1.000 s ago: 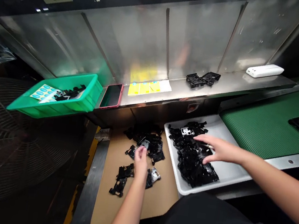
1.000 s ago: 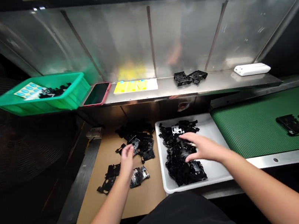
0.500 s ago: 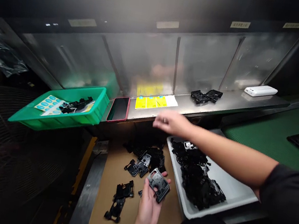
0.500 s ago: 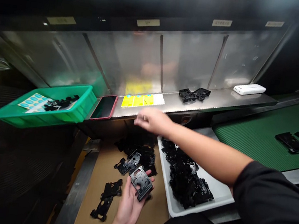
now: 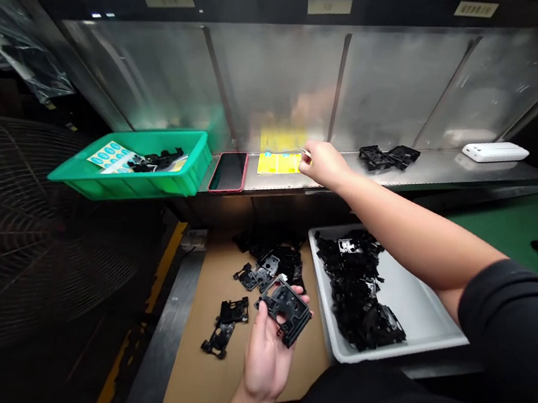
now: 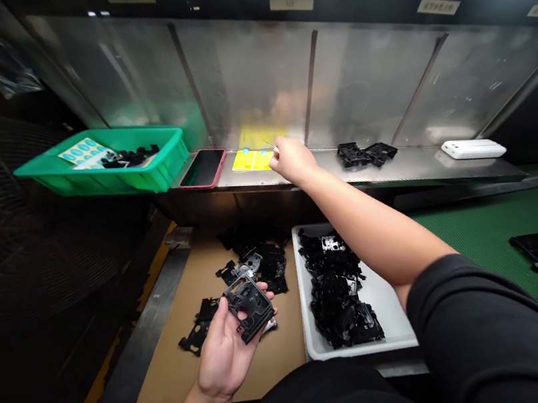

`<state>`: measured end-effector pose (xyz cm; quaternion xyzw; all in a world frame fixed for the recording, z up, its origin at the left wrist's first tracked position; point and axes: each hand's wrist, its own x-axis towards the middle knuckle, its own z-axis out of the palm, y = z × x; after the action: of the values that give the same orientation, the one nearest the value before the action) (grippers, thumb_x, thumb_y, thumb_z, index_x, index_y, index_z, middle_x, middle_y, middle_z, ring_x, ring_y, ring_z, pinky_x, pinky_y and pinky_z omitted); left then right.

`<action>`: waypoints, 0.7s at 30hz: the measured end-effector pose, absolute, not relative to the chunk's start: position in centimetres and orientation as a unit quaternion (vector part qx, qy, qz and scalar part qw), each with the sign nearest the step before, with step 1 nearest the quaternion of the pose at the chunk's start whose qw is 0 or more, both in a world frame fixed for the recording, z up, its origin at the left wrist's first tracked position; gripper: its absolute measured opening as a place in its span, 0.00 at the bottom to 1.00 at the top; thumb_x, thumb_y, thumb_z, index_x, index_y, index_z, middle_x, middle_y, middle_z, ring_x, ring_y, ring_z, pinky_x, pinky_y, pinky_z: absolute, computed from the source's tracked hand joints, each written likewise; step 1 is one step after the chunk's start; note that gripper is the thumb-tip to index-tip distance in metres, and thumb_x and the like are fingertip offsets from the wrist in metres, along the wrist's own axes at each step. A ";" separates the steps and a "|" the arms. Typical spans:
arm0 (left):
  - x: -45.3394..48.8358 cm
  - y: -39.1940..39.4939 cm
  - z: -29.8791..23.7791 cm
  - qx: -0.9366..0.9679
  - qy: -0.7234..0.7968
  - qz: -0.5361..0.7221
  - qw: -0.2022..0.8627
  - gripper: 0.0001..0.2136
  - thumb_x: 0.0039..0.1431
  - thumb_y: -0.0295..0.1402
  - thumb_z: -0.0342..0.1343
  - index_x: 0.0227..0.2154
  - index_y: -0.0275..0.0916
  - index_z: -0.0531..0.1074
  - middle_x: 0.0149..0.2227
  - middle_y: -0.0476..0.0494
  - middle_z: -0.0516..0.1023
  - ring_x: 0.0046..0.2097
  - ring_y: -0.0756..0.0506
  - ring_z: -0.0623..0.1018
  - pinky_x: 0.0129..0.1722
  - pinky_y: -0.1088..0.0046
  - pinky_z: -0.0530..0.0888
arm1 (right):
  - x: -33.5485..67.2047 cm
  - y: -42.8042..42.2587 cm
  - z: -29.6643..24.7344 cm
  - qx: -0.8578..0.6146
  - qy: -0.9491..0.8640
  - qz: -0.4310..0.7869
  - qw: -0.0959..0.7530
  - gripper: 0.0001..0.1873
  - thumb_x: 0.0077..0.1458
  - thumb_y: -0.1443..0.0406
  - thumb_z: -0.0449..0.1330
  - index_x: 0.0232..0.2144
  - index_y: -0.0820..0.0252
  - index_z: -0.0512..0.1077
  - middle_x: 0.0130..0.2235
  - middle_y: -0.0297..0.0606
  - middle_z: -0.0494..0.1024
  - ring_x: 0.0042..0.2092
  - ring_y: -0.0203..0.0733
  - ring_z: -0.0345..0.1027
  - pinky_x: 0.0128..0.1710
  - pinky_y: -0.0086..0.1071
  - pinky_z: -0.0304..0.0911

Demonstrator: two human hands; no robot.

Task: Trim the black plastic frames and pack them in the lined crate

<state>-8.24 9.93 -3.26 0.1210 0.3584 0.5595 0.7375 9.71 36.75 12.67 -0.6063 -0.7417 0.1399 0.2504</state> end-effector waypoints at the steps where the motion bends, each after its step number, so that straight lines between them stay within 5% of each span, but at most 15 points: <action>1: -8.3 9.8 -2.8 0.127 0.358 0.560 0.736 0.25 0.73 0.52 0.50 0.55 0.38 0.80 0.59 0.34 0.82 0.56 0.37 0.82 0.57 0.58 0.81 | 9.9 35.0 12.8 -0.576 -0.758 0.158 0.263 0.05 0.60 0.73 0.62 0.40 0.64 0.74 0.42 0.45 0.81 0.45 0.45 0.74 0.47 0.34 0.67; 6: -8.5 9.5 -1.1 0.146 0.359 0.551 0.739 0.29 0.72 0.57 0.48 0.55 0.39 0.81 0.56 0.34 0.83 0.57 0.34 0.82 0.57 0.56 0.80 | 11.9 23.9 10.6 -0.438 -0.803 0.309 0.261 0.07 0.60 0.73 0.58 0.39 0.60 0.71 0.30 0.31 0.79 0.31 0.36 0.74 0.34 0.27 0.67; 9: -8.4 9.6 -0.4 0.154 0.359 0.545 0.741 0.28 0.73 0.55 0.46 0.54 0.38 0.82 0.55 0.35 0.84 0.59 0.34 0.81 0.64 0.53 0.76 | 13.1 18.5 8.1 -0.342 -0.710 0.542 0.290 0.02 0.66 0.67 0.60 0.41 0.59 0.69 0.36 0.41 0.85 0.39 0.40 0.81 0.36 0.29 0.71; 11: -8.2 9.5 -0.1 0.159 0.354 0.537 0.749 0.27 0.75 0.51 0.45 0.55 0.38 0.81 0.54 0.36 0.85 0.59 0.35 0.81 0.67 0.53 0.72 | 13.6 16.0 6.8 -0.308 -0.641 0.634 0.304 0.10 0.65 0.63 0.66 0.43 0.58 0.69 0.42 0.44 0.87 0.42 0.40 0.83 0.34 0.27 0.70; 15: -7.3 9.2 -0.3 0.179 0.341 0.527 0.758 0.26 0.75 0.49 0.45 0.56 0.36 0.80 0.51 0.35 0.86 0.55 0.37 0.83 0.65 0.55 0.74 | 13.1 12.8 5.4 -0.265 -0.558 0.689 0.378 0.07 0.68 0.63 0.66 0.42 0.59 0.73 0.38 0.39 0.86 0.43 0.37 0.83 0.54 0.37 0.75; 21: -5.6 8.8 -0.8 0.179 0.327 0.554 0.744 0.28 0.70 0.57 0.52 0.52 0.38 0.83 0.56 0.33 0.84 0.68 0.32 0.75 0.70 0.49 0.70 | 11.2 11.4 4.2 -0.288 -0.571 0.608 0.471 0.03 0.60 0.66 0.73 0.37 0.59 0.83 0.37 0.31 0.81 0.41 0.33 0.77 0.76 0.44 0.56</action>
<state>-5.60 8.85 -0.79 0.1790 0.3267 0.5542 0.7443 11.19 11.43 4.19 -0.2877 -0.5707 0.6081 0.4709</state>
